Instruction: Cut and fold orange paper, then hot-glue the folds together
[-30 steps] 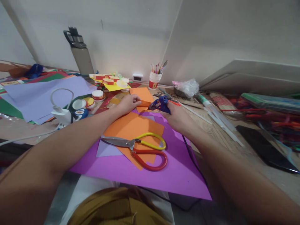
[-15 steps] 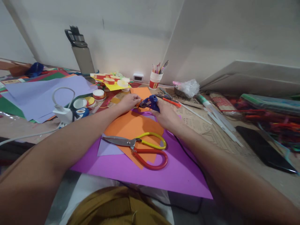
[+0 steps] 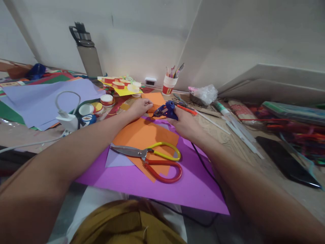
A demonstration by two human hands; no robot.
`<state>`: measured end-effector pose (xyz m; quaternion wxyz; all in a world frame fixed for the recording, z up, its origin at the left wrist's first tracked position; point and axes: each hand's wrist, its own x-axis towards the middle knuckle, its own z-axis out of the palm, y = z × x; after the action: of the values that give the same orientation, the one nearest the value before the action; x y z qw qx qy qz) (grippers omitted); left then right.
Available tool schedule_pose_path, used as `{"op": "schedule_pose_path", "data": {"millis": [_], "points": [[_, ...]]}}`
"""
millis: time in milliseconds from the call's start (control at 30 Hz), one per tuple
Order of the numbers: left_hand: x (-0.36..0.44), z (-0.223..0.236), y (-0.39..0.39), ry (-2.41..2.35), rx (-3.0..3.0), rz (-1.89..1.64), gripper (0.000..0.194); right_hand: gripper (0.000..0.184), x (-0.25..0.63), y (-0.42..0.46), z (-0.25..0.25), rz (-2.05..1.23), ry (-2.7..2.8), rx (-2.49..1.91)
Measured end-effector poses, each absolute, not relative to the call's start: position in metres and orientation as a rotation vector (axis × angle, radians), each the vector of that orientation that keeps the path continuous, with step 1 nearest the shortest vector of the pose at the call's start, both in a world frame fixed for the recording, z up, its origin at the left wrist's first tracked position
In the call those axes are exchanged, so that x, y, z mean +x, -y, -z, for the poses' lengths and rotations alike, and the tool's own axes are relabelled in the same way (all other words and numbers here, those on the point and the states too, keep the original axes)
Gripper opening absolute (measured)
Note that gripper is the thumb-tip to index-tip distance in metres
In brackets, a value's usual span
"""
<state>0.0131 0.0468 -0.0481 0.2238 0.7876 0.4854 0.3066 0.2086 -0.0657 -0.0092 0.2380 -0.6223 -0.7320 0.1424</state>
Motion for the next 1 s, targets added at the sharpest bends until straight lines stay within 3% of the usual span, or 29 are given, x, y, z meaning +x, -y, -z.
{"op": "schedule_pose_path", "data": {"millis": [167,433,667,1000], "points": [[0.014,0.054,-0.045,-1.27,2.149,-0.945,0.021,0.038,0.204,0.063,0.014,-0.413,2.01,-1.605],[0.012,0.047,-0.05,-1.452,2.149,-0.936,0.018,0.027,0.201,0.06,0.026,-0.358,1.964,-1.61],[0.012,0.045,-0.046,-1.391,2.146,-0.89,0.02,0.035,0.2,0.056,0.026,-0.363,1.977,-1.562],[0.012,0.044,-0.039,-1.287,2.112,-0.865,0.023,0.029,0.211,0.069,0.009,-0.32,2.027,-1.729]]}}
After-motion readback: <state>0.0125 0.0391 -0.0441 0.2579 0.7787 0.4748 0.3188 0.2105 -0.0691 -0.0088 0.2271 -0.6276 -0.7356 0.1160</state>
